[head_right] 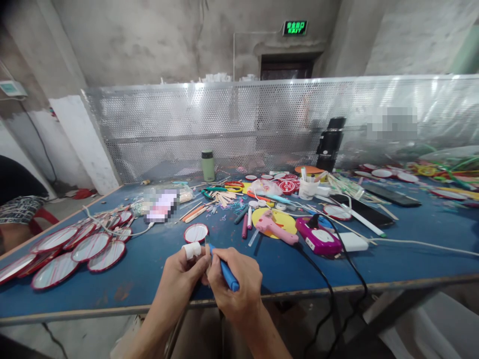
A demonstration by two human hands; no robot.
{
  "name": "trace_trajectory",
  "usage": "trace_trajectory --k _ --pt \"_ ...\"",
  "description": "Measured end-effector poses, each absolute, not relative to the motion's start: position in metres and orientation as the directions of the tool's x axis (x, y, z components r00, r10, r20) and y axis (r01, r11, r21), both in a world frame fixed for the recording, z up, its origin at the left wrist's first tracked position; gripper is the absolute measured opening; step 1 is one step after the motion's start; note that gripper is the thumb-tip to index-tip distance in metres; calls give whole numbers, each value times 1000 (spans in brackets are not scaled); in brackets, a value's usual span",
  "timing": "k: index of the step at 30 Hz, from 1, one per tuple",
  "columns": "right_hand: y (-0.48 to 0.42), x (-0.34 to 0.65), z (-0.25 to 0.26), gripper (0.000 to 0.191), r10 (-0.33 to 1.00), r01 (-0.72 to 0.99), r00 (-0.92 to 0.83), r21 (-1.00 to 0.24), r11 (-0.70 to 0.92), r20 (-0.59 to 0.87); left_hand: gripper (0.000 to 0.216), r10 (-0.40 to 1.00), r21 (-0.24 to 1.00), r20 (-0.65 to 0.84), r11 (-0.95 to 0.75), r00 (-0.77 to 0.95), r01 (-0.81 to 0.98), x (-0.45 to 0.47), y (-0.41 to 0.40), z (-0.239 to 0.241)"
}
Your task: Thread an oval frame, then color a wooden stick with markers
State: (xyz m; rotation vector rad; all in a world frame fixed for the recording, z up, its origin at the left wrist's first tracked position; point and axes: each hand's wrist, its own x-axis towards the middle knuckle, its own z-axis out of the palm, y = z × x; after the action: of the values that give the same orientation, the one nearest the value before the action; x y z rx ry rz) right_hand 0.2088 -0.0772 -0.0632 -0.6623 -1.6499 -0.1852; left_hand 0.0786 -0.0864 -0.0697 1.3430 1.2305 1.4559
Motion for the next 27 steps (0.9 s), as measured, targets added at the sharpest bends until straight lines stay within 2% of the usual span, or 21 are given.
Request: trace_trajectory --k 9,15,27 --pt "-77 211 -68 11 339 522 -51 -265 811 939 24 968 977 213 -209 -134 46 78 -85 -71" --pt "-77 209 -65 9 269 530 -44 -206 823 962 23 967 975 224 -222 -123 28 79 -87 -69" --pt "-77 209 -65 10 284 511 -69 -210 833 956 22 966 973 232 -229 -116 41 79 -88 -68"
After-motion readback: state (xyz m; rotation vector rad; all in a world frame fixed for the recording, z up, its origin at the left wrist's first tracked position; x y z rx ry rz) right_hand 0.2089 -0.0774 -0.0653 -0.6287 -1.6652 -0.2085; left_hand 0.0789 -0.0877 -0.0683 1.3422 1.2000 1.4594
